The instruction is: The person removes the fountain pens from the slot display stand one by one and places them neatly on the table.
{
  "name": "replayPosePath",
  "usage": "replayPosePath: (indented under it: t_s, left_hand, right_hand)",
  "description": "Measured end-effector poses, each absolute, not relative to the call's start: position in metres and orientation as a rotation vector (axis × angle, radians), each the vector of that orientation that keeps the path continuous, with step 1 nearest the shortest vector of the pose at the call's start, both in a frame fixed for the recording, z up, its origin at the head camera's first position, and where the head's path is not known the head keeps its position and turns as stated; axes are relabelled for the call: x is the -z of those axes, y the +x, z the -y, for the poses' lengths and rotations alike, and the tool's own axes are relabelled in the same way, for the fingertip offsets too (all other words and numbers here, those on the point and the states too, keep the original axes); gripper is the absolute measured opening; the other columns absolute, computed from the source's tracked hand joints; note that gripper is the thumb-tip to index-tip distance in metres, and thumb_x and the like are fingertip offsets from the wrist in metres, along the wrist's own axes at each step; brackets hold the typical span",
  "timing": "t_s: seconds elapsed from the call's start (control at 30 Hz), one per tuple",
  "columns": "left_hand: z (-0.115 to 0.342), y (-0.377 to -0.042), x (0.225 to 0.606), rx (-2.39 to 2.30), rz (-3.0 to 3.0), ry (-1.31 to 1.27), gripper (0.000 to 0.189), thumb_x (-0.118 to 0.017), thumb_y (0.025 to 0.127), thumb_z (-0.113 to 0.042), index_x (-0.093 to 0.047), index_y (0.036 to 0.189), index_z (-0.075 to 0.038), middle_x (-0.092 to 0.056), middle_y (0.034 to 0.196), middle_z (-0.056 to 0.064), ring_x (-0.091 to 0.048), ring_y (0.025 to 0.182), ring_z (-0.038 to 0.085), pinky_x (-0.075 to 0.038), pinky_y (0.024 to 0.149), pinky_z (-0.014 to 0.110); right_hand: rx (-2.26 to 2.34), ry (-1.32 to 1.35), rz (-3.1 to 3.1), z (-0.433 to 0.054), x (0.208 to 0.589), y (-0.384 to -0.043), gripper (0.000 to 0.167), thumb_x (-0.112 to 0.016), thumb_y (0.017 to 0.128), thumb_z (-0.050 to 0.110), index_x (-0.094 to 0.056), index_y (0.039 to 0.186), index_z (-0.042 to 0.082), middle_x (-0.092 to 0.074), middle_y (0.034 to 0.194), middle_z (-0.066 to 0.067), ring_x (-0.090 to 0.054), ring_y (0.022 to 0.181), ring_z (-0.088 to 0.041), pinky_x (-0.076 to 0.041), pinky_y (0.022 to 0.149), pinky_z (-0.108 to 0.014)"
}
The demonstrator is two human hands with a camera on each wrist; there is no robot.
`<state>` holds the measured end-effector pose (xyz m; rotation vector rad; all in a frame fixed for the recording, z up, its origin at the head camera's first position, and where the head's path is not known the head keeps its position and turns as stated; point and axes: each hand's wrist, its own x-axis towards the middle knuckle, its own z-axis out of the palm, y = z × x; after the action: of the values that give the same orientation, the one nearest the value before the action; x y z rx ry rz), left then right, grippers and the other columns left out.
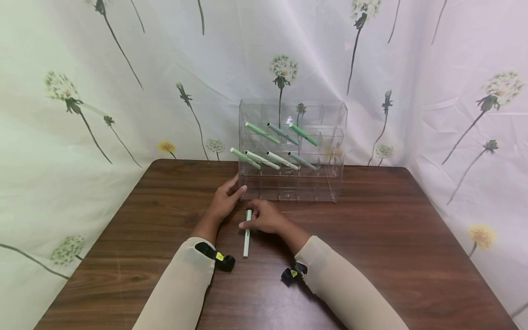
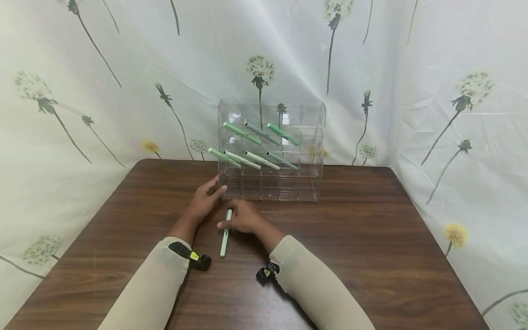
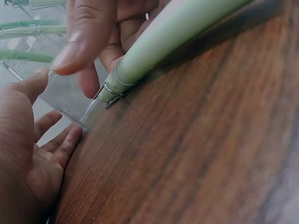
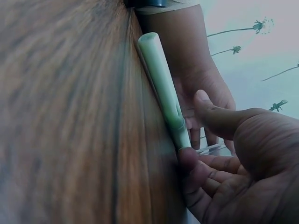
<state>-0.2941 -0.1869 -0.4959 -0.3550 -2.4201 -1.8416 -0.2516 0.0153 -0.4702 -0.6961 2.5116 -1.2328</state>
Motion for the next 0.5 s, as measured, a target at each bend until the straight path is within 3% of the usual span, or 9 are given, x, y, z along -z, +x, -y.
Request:
replayPosePath:
  t_s: [0.17,0.33,0.5]
  left_hand:
    - [0.184,-0.294,0.498,1.855,2.403,-0.364,0.065,-0.068,0.111,-0.025,-0.042,0.170,-0.020,-0.045,0.173,0.014,-0.050,0.155,0.040,-0.041,0.126,0.056]
    - [0.184,-0.294,0.498,1.853,2.405,-0.357,0.064,-0.068,0.111,-0.024,-0.043,0.169,-0.019,-0.046,0.172,0.016,-0.051,0.154,0.040,-0.042,0.125,0.056]
    - [0.186,-0.296,0.499,1.823,2.421,-0.338,0.064,-0.068,0.111,-0.025,-0.042,0.169,-0.019,-0.047,0.171,0.016,-0.052,0.153,0.039,-0.045,0.122,0.050]
  right_hand:
    - [1.243,-0.615,-2.482,-0.021,0.462,-0.247,0.070,-0.089,0.094,0.030,-0.060,0.148,-0.005,-0.073,0.086,-0.006,-0.062,0.066,-0.010,-0.049,0.061,-0.023]
    - [1.145,-0.548,-2.528,-0.024,0.452,-0.242,0.076,-0.086,0.097,0.038,-0.056,0.154,-0.003,-0.077,0.105,-0.014,-0.071,0.085,-0.018,-0.058,0.076,-0.032]
    - [1.078,-0.570,-2.584,-0.032,0.442,-0.241,0.076,-0.086,0.097,0.038,-0.056,0.154,-0.002,-0.079,0.109,-0.015,-0.073,0.095,-0.023,-0.061,0.086,-0.038]
